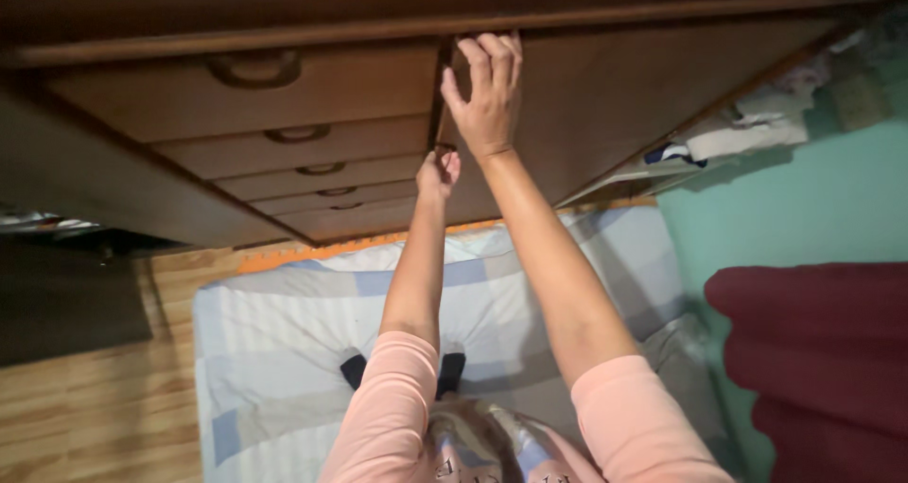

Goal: The person repeatedly opens and closes multiple drawers in a wooden dresser and a wardrobe, moving items inside without a clear organizational goal. The person handles various objects including notebooks, papers, and miscellaneous items while searching through the storage spaces.

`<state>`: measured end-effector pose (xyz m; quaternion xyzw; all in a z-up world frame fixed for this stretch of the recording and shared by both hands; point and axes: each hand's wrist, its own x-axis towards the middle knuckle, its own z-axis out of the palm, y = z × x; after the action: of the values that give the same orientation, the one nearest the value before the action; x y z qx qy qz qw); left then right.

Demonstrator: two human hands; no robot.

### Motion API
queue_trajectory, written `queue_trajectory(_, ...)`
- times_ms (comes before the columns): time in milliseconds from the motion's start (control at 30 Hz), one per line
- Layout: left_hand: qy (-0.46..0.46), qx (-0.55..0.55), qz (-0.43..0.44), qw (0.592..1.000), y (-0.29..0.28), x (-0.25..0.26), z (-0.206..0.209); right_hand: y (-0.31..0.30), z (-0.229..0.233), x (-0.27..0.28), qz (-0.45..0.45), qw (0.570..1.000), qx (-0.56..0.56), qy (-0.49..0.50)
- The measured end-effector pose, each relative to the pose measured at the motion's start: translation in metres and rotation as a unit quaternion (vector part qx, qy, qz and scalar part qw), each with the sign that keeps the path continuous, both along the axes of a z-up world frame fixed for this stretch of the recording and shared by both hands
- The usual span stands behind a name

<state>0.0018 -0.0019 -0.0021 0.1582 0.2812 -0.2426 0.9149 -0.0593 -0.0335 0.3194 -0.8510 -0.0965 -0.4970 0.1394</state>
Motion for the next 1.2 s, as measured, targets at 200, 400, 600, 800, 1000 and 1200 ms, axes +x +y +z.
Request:
queue_trajectory(200, 0.001, 0.002, 0.013, 1.000, -0.007, -0.001, -0.001, -0.002, 0.003, 0.002, -0.016, 1.000, -0.013, 0.000)
queue_trajectory(400, -0.013, 0.047, 0.073, 0.996, -0.013, -0.030, -0.005, 0.006, 0.007, -0.014, 0.006, 0.999, 0.001, -0.034)
queue_trajectory(600, -0.044, -0.022, 0.099, 0.994, -0.007, -0.125, -0.020, 0.007, 0.005, -0.090, 0.035, 0.998, 0.028, -0.050)
queue_trajectory(800, -0.131, 0.072, -0.141, 0.979, 0.023, -0.250, -0.020, -0.012, 0.005, -0.205, 0.060, 0.997, 0.034, -0.039)
queue_trajectory(1000, -0.111, 0.177, -0.409, 0.888, 0.078, -0.338, -0.015, -0.047, -0.002, -0.329, 0.042, 0.995, 0.079, -0.031)
queue_trajectory(1200, -0.112, 0.297, -0.425, 0.848, 0.111, -0.360, -0.015, -0.094, -0.010, -0.427, 0.003, 0.979, 0.190, -0.072)
